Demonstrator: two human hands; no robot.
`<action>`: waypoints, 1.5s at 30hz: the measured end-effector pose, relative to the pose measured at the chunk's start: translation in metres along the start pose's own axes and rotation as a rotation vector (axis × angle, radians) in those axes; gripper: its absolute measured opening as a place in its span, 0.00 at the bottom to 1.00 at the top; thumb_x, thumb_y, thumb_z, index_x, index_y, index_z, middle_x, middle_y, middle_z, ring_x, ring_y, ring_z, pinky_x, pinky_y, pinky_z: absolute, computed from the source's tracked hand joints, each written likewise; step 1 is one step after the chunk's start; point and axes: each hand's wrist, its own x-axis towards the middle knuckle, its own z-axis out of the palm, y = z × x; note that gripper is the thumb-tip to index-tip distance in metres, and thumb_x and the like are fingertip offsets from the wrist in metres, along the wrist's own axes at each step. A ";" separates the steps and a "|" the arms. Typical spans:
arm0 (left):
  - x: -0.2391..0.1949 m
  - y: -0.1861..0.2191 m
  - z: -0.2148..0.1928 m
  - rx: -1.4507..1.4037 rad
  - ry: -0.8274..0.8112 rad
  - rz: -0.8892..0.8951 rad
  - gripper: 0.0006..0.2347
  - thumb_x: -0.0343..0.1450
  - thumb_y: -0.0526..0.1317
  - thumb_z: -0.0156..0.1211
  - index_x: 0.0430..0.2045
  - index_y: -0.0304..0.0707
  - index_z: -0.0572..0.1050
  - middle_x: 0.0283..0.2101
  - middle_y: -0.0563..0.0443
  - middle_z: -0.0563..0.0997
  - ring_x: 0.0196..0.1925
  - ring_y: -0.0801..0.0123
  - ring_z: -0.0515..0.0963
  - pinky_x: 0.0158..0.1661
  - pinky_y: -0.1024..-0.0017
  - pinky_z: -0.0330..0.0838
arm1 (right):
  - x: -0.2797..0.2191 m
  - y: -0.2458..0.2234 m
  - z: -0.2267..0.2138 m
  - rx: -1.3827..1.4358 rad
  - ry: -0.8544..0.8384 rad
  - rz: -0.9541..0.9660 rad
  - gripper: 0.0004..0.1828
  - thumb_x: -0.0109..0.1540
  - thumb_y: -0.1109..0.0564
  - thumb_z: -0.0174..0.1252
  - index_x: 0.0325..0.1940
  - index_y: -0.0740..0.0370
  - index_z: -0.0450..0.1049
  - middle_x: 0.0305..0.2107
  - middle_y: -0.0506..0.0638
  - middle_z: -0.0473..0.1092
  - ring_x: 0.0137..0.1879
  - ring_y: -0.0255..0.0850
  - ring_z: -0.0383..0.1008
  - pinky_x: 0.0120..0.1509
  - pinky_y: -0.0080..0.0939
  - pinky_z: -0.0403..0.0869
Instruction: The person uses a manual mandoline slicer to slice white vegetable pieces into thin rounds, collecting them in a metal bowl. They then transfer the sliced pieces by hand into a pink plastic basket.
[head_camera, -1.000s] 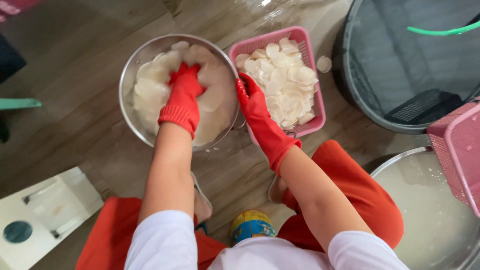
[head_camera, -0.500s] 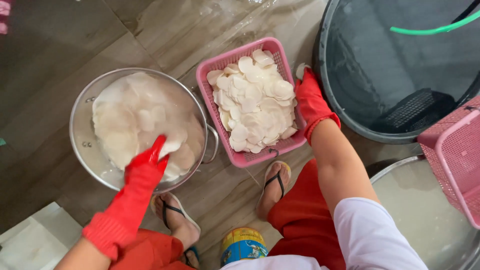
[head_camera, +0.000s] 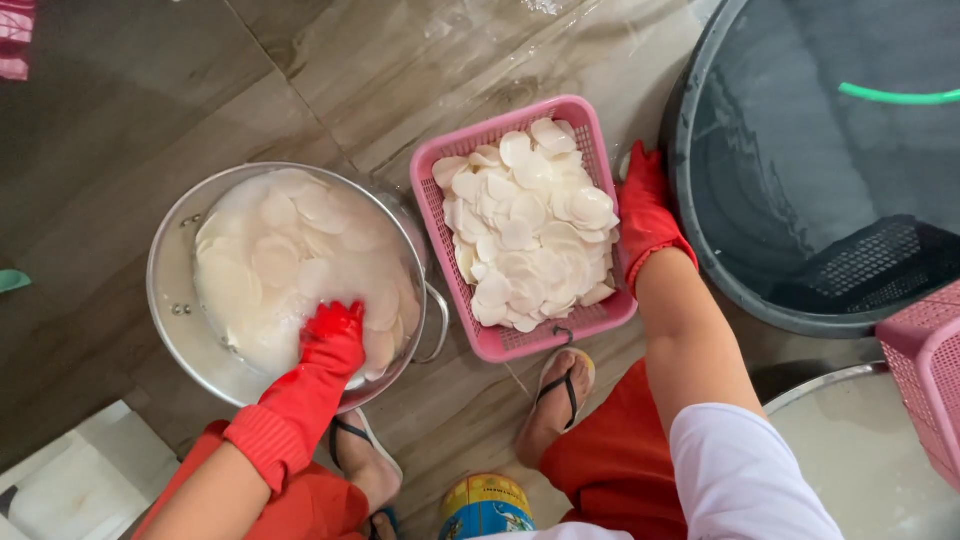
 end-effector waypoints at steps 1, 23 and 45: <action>0.003 0.005 -0.015 -0.080 -0.094 -0.107 0.23 0.79 0.55 0.43 0.54 0.38 0.77 0.52 0.35 0.81 0.54 0.42 0.80 0.51 0.49 0.75 | -0.034 -0.020 -0.017 0.041 -0.019 -0.029 0.38 0.68 0.24 0.41 0.74 0.44 0.62 0.70 0.43 0.62 0.76 0.41 0.60 0.79 0.44 0.57; 0.010 0.013 -0.021 0.176 -0.247 -0.039 0.16 0.75 0.44 0.51 0.47 0.35 0.83 0.51 0.35 0.84 0.55 0.41 0.82 0.45 0.41 0.78 | 0.004 0.062 0.004 -0.307 0.086 -0.419 0.33 0.72 0.24 0.42 0.69 0.43 0.70 0.59 0.46 0.71 0.66 0.45 0.71 0.65 0.52 0.72; 0.099 -0.021 0.066 0.369 -0.360 -0.002 0.18 0.69 0.35 0.63 0.56 0.41 0.79 0.60 0.40 0.80 0.63 0.41 0.76 0.48 0.33 0.76 | -0.037 0.034 -0.011 0.040 0.056 -0.346 0.28 0.68 0.32 0.64 0.65 0.44 0.69 0.59 0.48 0.71 0.67 0.47 0.69 0.70 0.51 0.70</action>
